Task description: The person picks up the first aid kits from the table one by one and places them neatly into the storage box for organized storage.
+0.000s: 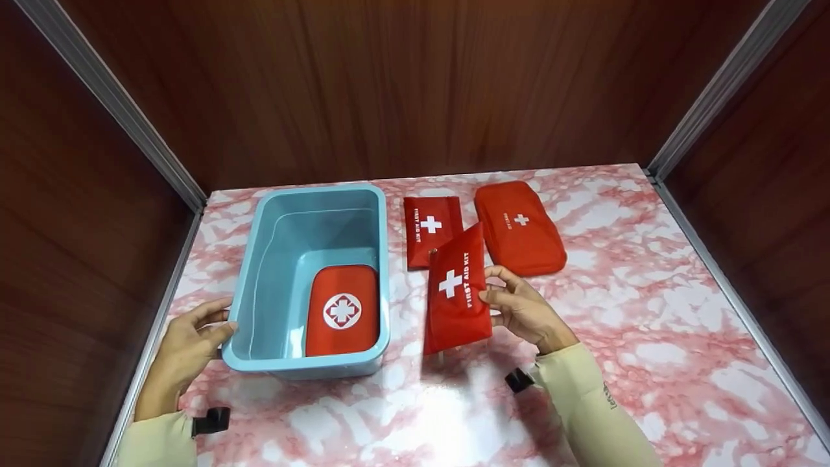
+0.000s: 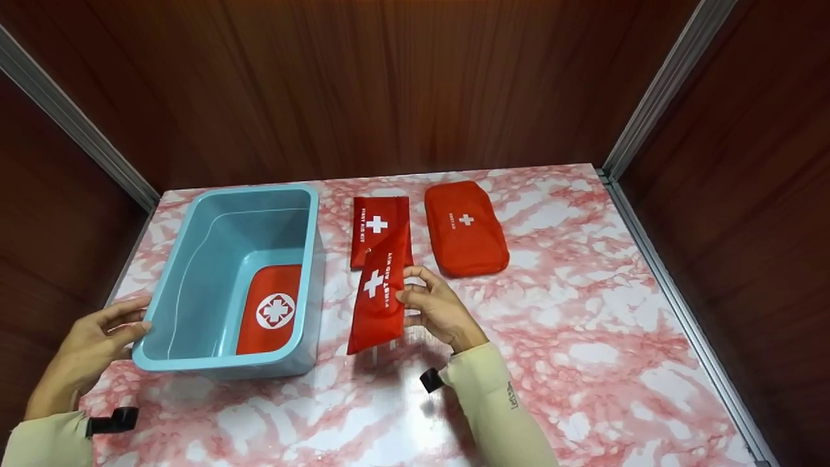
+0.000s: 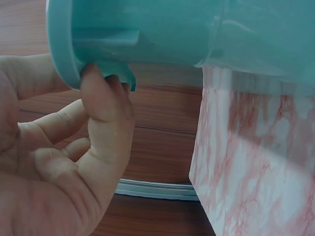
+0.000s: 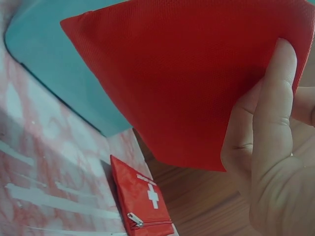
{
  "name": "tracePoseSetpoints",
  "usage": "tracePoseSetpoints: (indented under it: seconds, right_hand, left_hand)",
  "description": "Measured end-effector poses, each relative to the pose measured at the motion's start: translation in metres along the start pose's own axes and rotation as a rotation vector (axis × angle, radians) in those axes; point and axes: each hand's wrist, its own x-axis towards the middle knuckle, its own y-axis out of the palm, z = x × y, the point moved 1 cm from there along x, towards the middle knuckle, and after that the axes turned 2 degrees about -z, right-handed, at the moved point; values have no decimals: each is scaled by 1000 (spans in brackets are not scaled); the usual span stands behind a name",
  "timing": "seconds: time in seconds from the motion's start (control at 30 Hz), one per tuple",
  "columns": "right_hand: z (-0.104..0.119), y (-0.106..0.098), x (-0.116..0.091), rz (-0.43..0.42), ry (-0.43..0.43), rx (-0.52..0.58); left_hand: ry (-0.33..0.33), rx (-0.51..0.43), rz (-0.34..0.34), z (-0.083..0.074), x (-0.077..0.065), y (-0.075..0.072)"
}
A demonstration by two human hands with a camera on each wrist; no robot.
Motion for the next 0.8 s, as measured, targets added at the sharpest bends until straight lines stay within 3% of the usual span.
tracePoseSetpoints:
  seconds: [0.8]
  right_hand:
    - [27, 29, 5, 28, -55, 5]
  left_hand:
    - [-12, 8, 0, 2, 2, 0]
